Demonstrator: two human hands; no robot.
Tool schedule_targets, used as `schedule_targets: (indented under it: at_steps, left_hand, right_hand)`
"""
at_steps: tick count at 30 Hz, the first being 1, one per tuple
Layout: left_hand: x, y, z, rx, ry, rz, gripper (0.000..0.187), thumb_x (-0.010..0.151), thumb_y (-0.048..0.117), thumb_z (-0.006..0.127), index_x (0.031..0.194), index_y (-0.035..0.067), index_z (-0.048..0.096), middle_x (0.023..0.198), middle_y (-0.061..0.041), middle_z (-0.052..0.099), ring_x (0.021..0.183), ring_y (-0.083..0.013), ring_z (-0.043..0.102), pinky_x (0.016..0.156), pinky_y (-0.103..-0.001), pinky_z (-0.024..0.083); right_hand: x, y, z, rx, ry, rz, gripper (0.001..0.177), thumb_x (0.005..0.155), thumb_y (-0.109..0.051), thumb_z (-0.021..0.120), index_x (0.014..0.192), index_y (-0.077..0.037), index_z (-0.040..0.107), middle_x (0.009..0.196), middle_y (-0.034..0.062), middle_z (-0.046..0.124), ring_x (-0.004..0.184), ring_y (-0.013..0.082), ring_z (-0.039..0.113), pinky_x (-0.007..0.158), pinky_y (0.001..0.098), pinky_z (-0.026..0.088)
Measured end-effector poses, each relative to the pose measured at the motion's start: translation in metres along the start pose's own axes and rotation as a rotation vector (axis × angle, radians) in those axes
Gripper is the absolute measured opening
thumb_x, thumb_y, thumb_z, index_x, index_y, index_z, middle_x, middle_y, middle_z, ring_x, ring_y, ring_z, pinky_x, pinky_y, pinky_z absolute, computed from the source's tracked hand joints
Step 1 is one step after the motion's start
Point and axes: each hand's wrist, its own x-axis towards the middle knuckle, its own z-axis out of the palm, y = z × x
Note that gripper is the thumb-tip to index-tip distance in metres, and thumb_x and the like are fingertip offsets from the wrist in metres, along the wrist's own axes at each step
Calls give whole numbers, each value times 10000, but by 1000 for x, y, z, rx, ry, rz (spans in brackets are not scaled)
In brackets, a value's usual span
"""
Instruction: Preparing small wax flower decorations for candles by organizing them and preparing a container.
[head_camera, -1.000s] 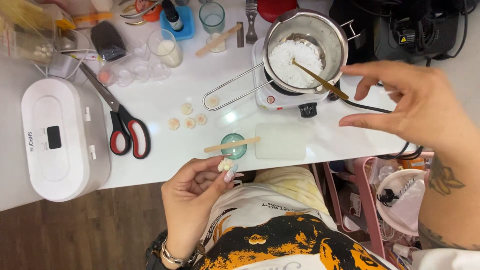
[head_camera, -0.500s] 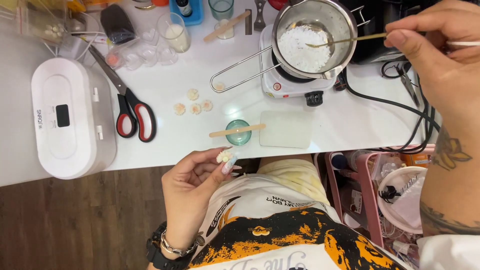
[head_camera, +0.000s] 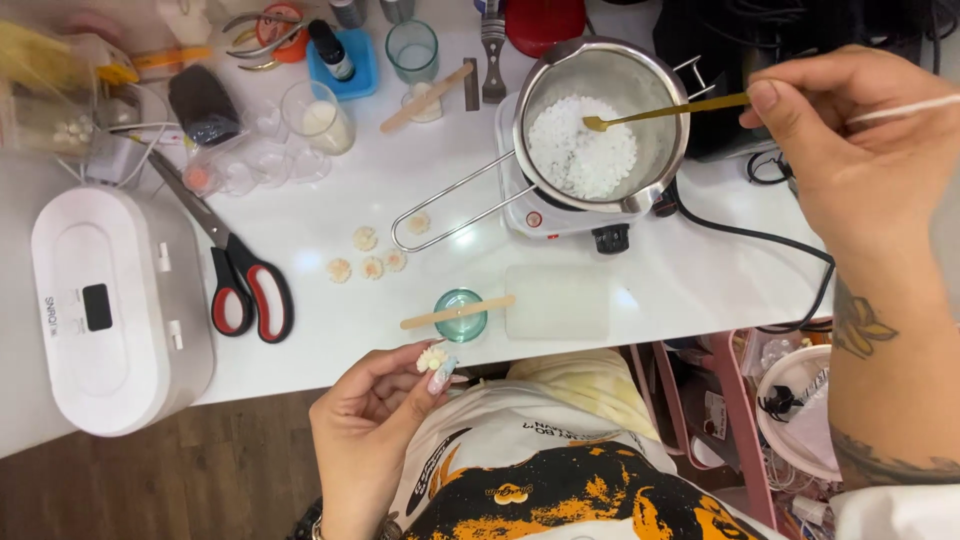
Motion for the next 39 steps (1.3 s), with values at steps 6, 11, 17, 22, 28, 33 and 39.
schedule_targets:
  at_steps: [6, 11, 17, 22, 28, 33, 39]
  left_hand:
    - [11, 4, 6, -7, 44, -84, 290, 822, -64, 737, 1111, -84, 718, 936, -175, 794, 847, -188, 780, 771, -329, 688]
    - [14, 0, 10, 2, 30, -85, 296, 818, -67, 743, 1113, -86, 719, 933, -179, 799, 847, -189, 781, 773, -331, 679]
    - [14, -1, 8, -3, 28, -69, 293, 823, -72, 736, 1114, -83, 715, 945, -174, 795, 861, -191, 784, 780, -333, 683]
    - [15, 2, 11, 1, 22, -68, 292, 821, -79, 733, 1112, -83, 714, 961, -167, 792, 867, -188, 782, 782, -331, 682]
    - [14, 1, 10, 40, 18, -57, 291, 821, -83, 733, 1112, -82, 718, 967, -158, 790, 868, -183, 778, 783, -318, 673]
    - [15, 0, 10, 0, 15, -67, 285, 827, -83, 728, 1112, -82, 713, 957, -156, 791, 866, -178, 779, 785, -321, 685]
    - [15, -2, 12, -1, -2, -60, 285, 832, -81, 733, 1117, -84, 720, 972, -157, 787, 871, -172, 768, 781, -311, 668]
  right_hand:
    - [3, -30, 2, 28, -38, 200, 66, 1076, -12, 718, 1108, 40, 695, 929, 74, 697, 706, 41, 606, 607, 149, 424]
    - [7, -20, 13, -70, -45, 163, 57, 1080, 3, 739, 1102, 51, 717, 894, 111, 690, 677, 80, 571, 574, 179, 388]
    - [-6, 9, -13, 57, -9, 210, 52, 1132, -27, 707, 1141, 20, 685, 962, 52, 685, 862, 51, 688, 749, 159, 512]
    - [1, -14, -3, -84, -104, 208, 68, 1109, -50, 717, 1105, 17, 707, 912, 75, 677, 741, 77, 625, 664, 197, 459]
    - [2, 15, -5, -90, -24, 278, 123, 1090, -113, 715, 1121, 5, 706, 940, 60, 700, 753, 66, 636, 649, 184, 451]
    - [-10, 44, -25, -50, -16, 178, 106, 1138, -89, 675, 1179, 9, 682, 1038, 51, 672, 930, 91, 705, 820, 194, 544]
    - [-15, 26, -15, -126, 32, 216, 90, 1160, -75, 666, 1187, 11, 665, 1029, 56, 655, 948, 110, 692, 809, 196, 518]
